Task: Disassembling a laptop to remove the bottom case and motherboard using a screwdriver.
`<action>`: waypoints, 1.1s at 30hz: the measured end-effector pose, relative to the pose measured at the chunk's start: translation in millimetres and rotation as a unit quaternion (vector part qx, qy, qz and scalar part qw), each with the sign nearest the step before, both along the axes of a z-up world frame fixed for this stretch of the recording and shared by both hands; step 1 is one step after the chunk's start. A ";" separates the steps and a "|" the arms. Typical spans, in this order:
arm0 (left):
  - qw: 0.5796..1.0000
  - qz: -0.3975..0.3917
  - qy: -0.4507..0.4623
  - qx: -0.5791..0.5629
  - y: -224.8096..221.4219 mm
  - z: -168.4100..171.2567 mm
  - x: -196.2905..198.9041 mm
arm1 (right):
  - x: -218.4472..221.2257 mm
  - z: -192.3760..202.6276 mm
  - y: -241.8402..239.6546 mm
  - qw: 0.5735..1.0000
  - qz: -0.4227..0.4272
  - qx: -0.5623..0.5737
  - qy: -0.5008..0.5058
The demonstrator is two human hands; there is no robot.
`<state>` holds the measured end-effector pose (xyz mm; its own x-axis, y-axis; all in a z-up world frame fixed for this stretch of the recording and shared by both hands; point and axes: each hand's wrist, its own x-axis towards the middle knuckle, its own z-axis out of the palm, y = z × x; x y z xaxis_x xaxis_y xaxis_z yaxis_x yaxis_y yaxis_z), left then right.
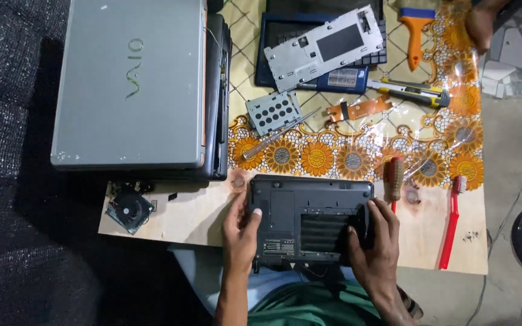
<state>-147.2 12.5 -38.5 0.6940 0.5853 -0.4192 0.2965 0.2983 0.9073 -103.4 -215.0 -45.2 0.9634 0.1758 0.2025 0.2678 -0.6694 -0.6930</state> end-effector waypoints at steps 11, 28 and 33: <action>0.994 -0.010 -0.089 -0.054 5.2 -8.4 -4.1 | 1.9 4.8 1.7 1.000 0.008 -0.005 -0.025; 0.993 -0.046 -0.103 -0.026 11.7 -19.1 -9.4 | 1.5 6.4 1.7 1.000 0.004 -0.018 -0.005; 0.971 -0.084 -0.030 0.221 8.2 -14.8 -8.9 | 1.5 6.1 2.5 1.000 0.011 -0.015 -0.016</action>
